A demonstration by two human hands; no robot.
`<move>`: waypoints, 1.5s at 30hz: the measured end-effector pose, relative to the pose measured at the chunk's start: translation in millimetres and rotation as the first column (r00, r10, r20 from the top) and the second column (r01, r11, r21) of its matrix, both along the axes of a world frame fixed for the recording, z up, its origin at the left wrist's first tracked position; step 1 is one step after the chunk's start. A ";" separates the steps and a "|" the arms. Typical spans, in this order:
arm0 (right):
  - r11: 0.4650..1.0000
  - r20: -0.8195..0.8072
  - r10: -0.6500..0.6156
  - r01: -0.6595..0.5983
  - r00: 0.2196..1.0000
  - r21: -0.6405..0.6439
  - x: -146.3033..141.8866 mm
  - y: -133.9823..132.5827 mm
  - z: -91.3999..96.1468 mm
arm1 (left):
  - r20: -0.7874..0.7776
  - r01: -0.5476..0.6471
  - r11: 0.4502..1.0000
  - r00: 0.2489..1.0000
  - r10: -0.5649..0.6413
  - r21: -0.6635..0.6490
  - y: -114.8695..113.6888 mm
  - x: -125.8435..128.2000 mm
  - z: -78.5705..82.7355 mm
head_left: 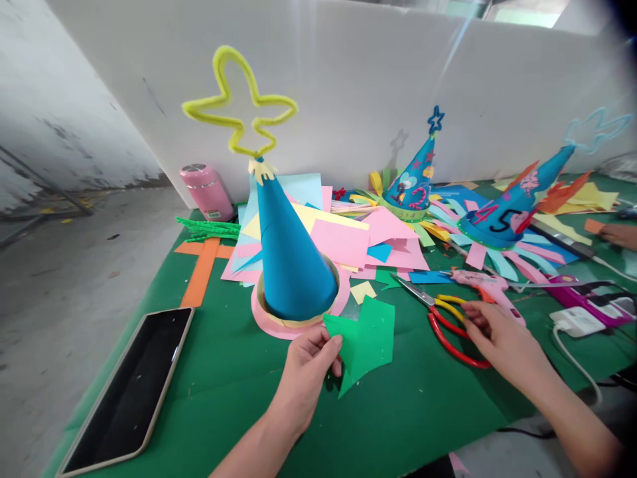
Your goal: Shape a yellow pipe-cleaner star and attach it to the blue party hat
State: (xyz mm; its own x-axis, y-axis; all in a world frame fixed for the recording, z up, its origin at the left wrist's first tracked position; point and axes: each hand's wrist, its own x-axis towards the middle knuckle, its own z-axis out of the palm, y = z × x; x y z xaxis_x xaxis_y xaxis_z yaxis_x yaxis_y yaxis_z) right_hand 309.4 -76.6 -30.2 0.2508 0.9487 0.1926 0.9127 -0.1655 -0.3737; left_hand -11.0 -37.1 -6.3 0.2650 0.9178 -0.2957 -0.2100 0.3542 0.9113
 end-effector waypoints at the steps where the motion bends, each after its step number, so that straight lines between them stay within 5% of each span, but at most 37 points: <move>1: 1.000 -0.002 0.015 -0.015 1.000 -0.001 0.2 1.4 -1.1 | -0.004 -0.005 1.000 1.000 0.005 -0.004 0.0 -0.1 0.8; 14: 0.999 0.039 0.029 -0.027 0.999 -0.031 5.5 5.2 -6.0 | 0.011 0.032 0.999 0.999 -0.032 0.016 -0.9 -2.2 4.4; 17: 0.998 0.031 -0.030 0.029 0.999 0.049 -15.7 5.9 10.4 | 0.019 0.042 0.999 0.999 -0.043 0.020 -0.9 -1.1 5.9; 20: 0.972 -0.184 0.034 0.010 0.982 0.237 -59.3 6.1 32.3 | 0.032 0.048 0.999 0.998 -0.049 0.011 -0.8 0.8 7.3; 24: 0.911 -0.368 0.380 -0.275 0.848 0.307 -125.0 6.5 50.1 | 0.062 0.041 0.999 0.997 -0.041 0.005 -1.0 2.1 9.2; 27: 0.865 -0.426 0.496 -0.393 0.756 0.311 -155.9 8.6 49.7 | 0.099 0.034 0.999 0.994 -0.035 0.018 -1.4 2.0 9.9; 37: 0.917 -0.550 0.385 -0.237 0.741 0.321 -176.2 14.2 33.0 | 0.071 0.039 0.998 0.997 -0.043 0.050 -1.8 -0.5 8.0; 45: 0.867 -0.404 0.433 -0.249 0.806 0.432 -179.2 13.6 29.1 | 0.054 0.027 0.999 0.998 -0.028 0.023 -0.5 0.0 4.7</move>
State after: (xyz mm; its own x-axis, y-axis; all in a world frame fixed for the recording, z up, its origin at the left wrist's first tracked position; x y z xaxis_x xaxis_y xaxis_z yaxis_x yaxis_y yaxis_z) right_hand 130.1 -63.0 -1.1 0.0692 0.8830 0.4642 0.5761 0.3446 -0.7412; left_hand -11.0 -37.7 -1.5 0.3055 0.9160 -0.2600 -0.2497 0.3405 0.9065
